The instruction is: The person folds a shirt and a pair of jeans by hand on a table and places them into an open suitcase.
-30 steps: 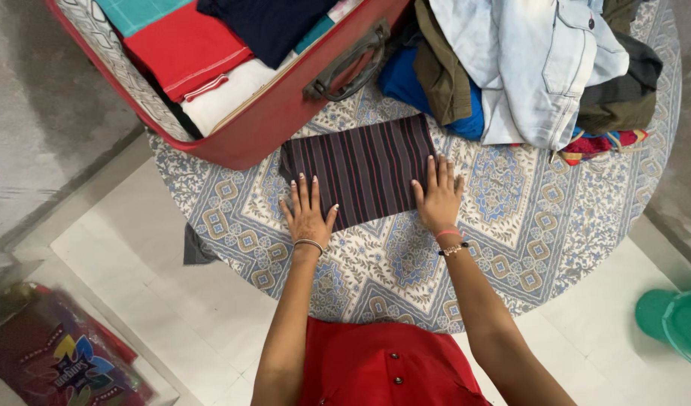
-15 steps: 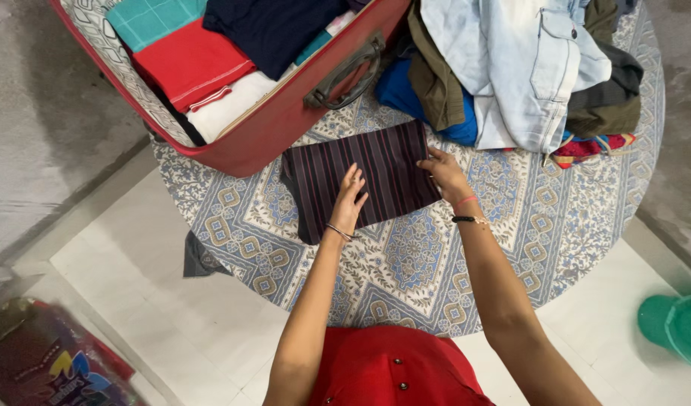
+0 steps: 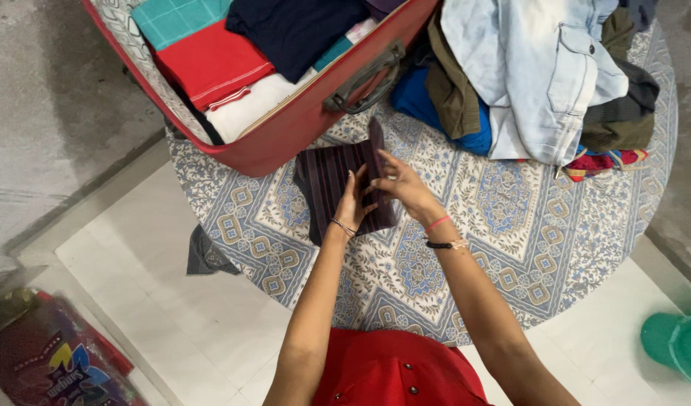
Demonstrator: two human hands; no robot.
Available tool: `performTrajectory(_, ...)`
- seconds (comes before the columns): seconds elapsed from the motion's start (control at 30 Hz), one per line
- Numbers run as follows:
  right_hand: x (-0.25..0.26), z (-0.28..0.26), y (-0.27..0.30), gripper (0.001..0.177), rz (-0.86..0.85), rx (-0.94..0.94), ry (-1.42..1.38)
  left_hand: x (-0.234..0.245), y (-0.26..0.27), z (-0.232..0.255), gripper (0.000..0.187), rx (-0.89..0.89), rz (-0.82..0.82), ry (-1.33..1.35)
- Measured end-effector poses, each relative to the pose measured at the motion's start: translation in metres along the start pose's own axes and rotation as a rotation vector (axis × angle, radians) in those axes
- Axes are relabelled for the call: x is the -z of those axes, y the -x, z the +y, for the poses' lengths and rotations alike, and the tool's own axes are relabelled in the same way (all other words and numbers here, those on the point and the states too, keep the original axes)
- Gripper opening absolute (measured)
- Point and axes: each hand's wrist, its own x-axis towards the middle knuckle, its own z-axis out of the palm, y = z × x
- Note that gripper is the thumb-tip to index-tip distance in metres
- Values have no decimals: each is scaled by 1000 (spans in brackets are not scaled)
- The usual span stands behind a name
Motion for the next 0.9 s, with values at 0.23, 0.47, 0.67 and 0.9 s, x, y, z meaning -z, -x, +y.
performTrajectory(0.23, -68, 34, -23, 84, -78, -18, 104, 56, 5, -4, 80, -15, 30, 170)
performTrajectory(0.47, -110, 88, -47, 86, -51, 29, 314, 105, 29, 11, 41, -190, 157, 289)
performTrajectory(0.67, -109, 97, -44, 80, -197, 256, 469, 145, -11, -21, 44, -273, 465, -251)
performTrajectory(0.9, -80, 57, -4, 48, 284, 685, 1025, 126, 4, -13, 40, -335, 803, -959)
